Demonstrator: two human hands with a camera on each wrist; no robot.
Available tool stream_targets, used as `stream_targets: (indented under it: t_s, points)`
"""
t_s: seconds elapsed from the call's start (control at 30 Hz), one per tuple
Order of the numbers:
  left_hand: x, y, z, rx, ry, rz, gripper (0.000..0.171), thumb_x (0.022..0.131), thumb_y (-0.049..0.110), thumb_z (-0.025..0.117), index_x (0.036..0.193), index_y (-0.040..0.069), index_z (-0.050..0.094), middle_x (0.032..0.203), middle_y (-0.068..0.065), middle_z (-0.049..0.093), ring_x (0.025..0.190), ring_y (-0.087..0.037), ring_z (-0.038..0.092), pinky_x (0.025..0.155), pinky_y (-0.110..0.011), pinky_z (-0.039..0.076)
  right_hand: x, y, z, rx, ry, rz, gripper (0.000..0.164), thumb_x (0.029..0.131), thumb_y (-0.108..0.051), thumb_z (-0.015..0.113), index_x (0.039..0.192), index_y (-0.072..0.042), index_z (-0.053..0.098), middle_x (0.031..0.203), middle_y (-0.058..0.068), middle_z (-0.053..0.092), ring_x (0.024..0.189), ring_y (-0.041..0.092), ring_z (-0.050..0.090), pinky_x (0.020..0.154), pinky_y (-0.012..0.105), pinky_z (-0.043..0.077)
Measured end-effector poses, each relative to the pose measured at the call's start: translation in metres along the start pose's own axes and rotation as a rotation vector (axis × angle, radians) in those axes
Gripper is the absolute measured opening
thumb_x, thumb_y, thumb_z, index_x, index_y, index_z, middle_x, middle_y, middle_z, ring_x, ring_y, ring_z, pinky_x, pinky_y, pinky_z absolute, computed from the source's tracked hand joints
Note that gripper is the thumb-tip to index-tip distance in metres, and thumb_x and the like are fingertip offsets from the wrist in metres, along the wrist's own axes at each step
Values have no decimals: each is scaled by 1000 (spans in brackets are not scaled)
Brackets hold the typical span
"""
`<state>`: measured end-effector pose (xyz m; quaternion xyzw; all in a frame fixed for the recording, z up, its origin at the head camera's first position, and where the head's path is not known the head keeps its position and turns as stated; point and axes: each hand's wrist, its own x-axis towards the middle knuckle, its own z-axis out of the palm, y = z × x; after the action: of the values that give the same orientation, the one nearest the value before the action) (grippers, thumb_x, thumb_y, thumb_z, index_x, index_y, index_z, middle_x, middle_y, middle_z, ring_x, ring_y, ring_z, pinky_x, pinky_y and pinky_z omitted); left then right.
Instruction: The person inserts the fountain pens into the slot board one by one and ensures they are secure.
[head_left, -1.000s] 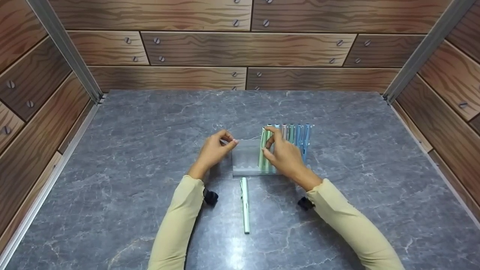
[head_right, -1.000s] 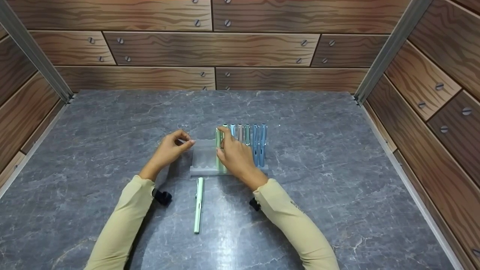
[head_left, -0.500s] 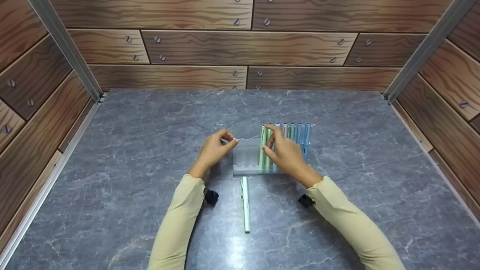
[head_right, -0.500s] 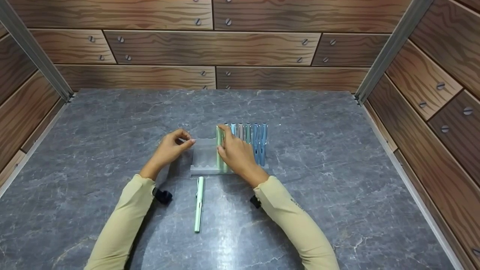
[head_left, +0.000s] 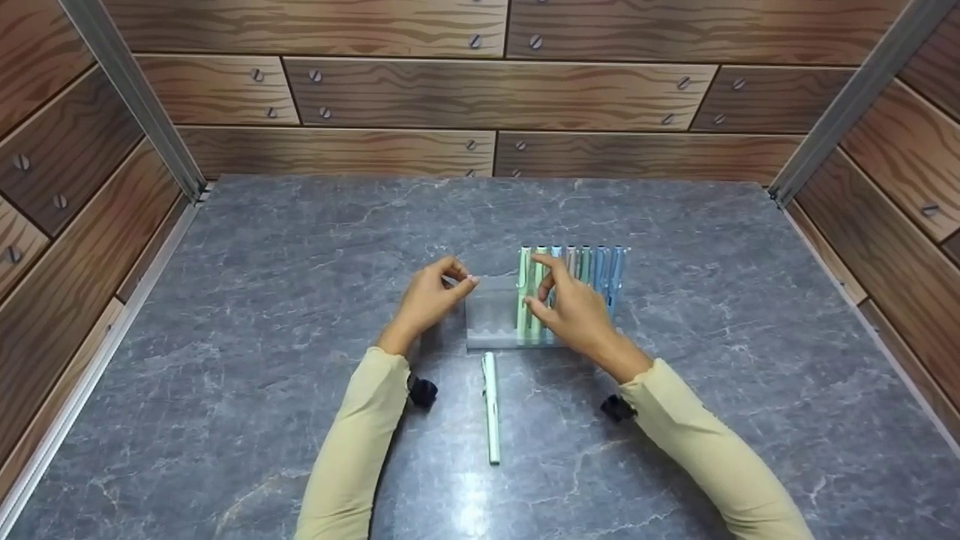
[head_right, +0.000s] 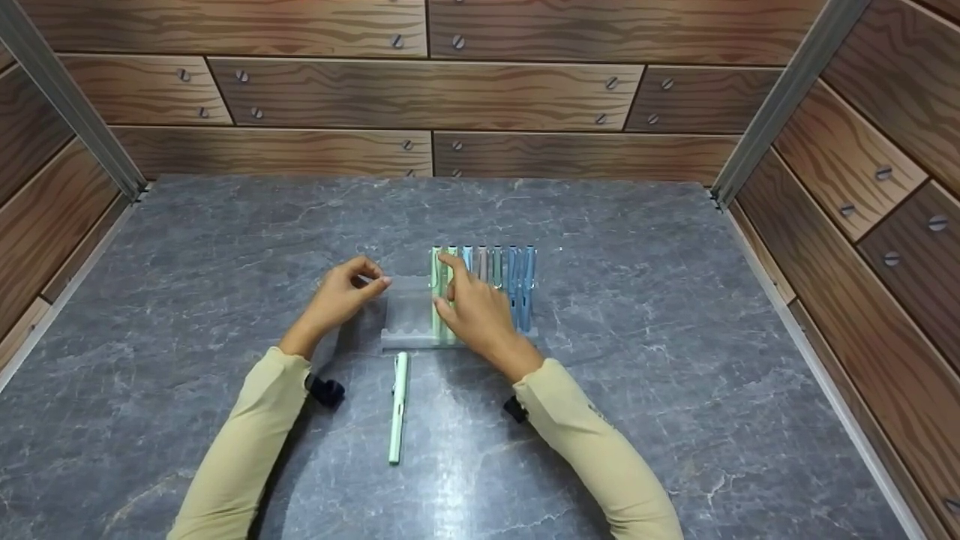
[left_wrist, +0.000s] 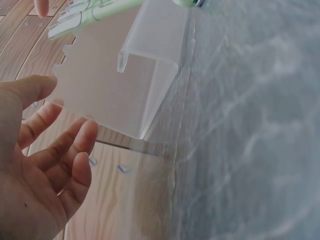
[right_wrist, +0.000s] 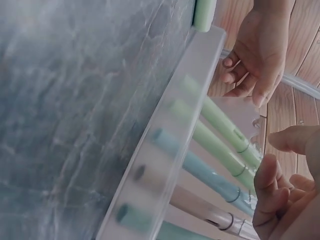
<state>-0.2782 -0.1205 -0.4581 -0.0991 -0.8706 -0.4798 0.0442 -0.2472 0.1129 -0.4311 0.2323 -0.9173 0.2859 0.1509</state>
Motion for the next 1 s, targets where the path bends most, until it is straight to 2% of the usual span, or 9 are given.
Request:
stream_targets:
  t_s: [0.27, 0.7, 1.0]
  points:
    - [0, -1, 0, 10, -9, -31, 22, 89, 34, 67, 96, 13, 64, 103, -8, 69, 80, -19, 64, 72, -33, 50, -13, -9, -3, 61, -86, 12, 55, 88, -21, 70, 135, -7, 45, 82, -1, 60, 48, 2, 38, 45, 21, 33]
    - [1, -1, 1, 20, 3, -32, 22, 88, 34, 68, 94, 13, 64, 101, -7, 69, 81, -19, 63, 74, -33, 50, -26, -21, -5, 201, -254, 46, 61, 88, -27, 71, 139, -11, 41, 88, 0, 60, 55, 7, 49, 51, 23, 43]
    - [1, 0, 1, 14, 1, -19, 21, 89, 32, 68, 94, 12, 64, 100, -8, 69, 81, -19, 63, 73, -33, 51, -34, -26, -1, 286, -355, 64, 64, 88, -33, 70, 140, -11, 39, 92, 3, 59, 54, 5, 48, 51, 23, 43]
